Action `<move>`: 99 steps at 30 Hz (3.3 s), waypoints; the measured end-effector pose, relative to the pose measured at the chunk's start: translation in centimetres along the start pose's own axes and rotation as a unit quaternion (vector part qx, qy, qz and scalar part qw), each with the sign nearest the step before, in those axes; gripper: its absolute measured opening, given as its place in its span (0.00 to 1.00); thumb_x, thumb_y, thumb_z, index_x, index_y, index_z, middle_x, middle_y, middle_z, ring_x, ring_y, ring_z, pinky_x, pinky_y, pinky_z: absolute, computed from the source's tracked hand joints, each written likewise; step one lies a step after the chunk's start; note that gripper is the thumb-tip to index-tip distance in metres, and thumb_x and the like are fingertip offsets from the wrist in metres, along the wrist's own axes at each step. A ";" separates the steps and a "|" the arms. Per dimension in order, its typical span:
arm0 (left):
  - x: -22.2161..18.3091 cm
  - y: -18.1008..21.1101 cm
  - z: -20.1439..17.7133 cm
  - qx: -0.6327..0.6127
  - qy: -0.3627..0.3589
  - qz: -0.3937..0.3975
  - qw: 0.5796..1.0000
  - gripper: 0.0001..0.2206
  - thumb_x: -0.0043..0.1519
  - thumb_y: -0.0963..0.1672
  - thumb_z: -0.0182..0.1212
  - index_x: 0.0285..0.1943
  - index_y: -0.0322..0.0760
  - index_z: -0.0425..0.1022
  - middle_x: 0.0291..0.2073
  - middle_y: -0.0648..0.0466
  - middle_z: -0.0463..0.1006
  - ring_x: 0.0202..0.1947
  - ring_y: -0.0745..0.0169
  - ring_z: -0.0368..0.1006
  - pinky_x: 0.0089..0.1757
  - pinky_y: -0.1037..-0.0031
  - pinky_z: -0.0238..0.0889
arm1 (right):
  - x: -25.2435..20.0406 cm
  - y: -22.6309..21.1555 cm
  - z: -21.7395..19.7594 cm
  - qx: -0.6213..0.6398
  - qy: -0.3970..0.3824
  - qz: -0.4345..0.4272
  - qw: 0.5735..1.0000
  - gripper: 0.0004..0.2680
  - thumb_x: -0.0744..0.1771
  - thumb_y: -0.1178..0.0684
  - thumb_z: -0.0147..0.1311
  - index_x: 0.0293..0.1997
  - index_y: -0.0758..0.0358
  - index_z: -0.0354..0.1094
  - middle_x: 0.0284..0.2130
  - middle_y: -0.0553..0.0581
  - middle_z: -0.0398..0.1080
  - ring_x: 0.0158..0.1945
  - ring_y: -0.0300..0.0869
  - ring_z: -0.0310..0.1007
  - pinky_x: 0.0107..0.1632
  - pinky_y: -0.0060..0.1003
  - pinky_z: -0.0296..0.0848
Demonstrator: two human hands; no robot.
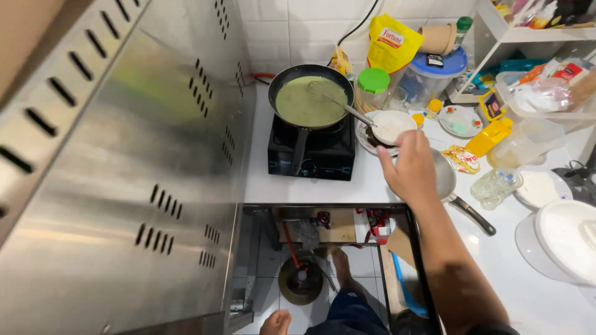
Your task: Stirring a green mixture in a pan on a portable stove and adjusting the heat settings.
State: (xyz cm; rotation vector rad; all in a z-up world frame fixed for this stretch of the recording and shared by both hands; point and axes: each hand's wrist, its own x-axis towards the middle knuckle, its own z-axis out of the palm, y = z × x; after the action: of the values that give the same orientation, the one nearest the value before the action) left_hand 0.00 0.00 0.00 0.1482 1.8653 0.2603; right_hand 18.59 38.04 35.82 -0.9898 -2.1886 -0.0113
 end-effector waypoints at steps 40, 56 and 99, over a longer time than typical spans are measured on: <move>-4.6 35.9 -12.2 -0.359 0.082 0.276 0.888 0.13 0.66 0.45 0.48 0.43 0.35 0.80 0.28 0.52 0.74 0.29 0.61 0.69 0.32 0.73 0.58 | 18.4 12.3 10.7 -0.073 -0.470 0.126 0.870 0.11 0.72 0.39 0.34 0.43 0.47 0.63 0.24 0.60 0.76 0.31 0.59 0.78 0.37 0.54 0.71; -17.4 41.6 -13.5 -0.389 0.078 0.251 0.883 0.17 0.69 0.47 0.45 0.60 0.38 0.76 0.44 0.45 0.82 0.42 0.54 0.81 0.41 0.70 0.65 | 21.9 15.1 17.2 0.042 -0.406 0.036 0.912 0.09 0.70 0.44 0.44 0.51 0.54 0.60 0.43 0.66 0.75 0.45 0.66 0.74 0.43 0.61 0.67; -19.4 42.7 -18.6 -0.101 0.008 0.252 0.963 0.19 0.62 0.48 0.63 0.63 0.48 0.73 0.31 0.57 0.77 0.25 0.66 0.75 0.34 0.74 0.69 | 15.0 14.7 18.9 0.029 -0.191 0.058 0.979 0.07 0.69 0.48 0.54 0.43 0.55 0.59 0.19 0.64 0.67 0.26 0.64 0.67 0.30 0.54 0.63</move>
State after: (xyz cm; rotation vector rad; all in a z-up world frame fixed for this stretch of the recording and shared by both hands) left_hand -13.09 34.82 34.07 0.4821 1.7809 0.8002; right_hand 10.06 63.53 27.10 -1.1609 -2.4531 0.3197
